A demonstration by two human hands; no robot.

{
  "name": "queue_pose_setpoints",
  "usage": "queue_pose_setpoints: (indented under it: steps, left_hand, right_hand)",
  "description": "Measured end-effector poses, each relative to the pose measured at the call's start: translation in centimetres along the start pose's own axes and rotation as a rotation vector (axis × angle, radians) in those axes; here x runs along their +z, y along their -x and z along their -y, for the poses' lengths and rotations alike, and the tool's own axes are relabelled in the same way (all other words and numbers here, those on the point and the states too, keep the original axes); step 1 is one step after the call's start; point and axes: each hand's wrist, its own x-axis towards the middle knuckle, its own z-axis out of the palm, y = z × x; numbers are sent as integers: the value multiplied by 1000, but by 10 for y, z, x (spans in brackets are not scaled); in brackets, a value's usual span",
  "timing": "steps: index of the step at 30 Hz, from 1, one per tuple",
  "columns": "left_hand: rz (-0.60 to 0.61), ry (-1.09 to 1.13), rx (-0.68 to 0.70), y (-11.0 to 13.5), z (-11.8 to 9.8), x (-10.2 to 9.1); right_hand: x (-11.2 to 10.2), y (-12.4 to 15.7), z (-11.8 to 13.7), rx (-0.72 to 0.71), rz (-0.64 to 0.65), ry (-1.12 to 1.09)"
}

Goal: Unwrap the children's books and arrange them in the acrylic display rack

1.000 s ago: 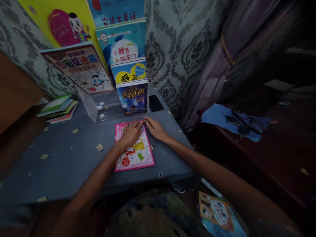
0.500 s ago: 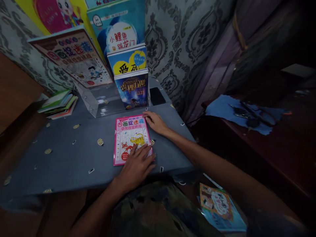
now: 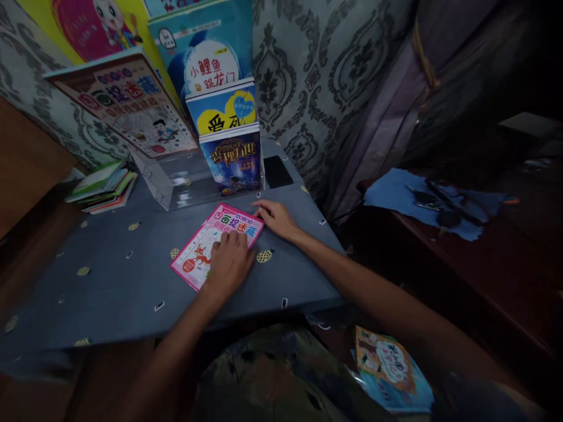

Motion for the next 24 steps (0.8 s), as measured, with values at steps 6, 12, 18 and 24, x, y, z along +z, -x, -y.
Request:
queue_pose_setpoints:
  steps: [6,12,18,24]
  left_hand:
    - [94,-24,-74,-30,-15,0]
    - [172,-44,-66,-29,-15,-9]
    - [186,-57,-56,-30,-14,-12]
    - [212,-91,-80,-30,-16,-15]
  right_hand:
    - [-7,4,0,10,-3,-79]
    - [-8,6,-4,35,-64,-166]
    - [-12,8,-6,24,-125,-247]
    - [-13,9,-6,-31,-201,-307]
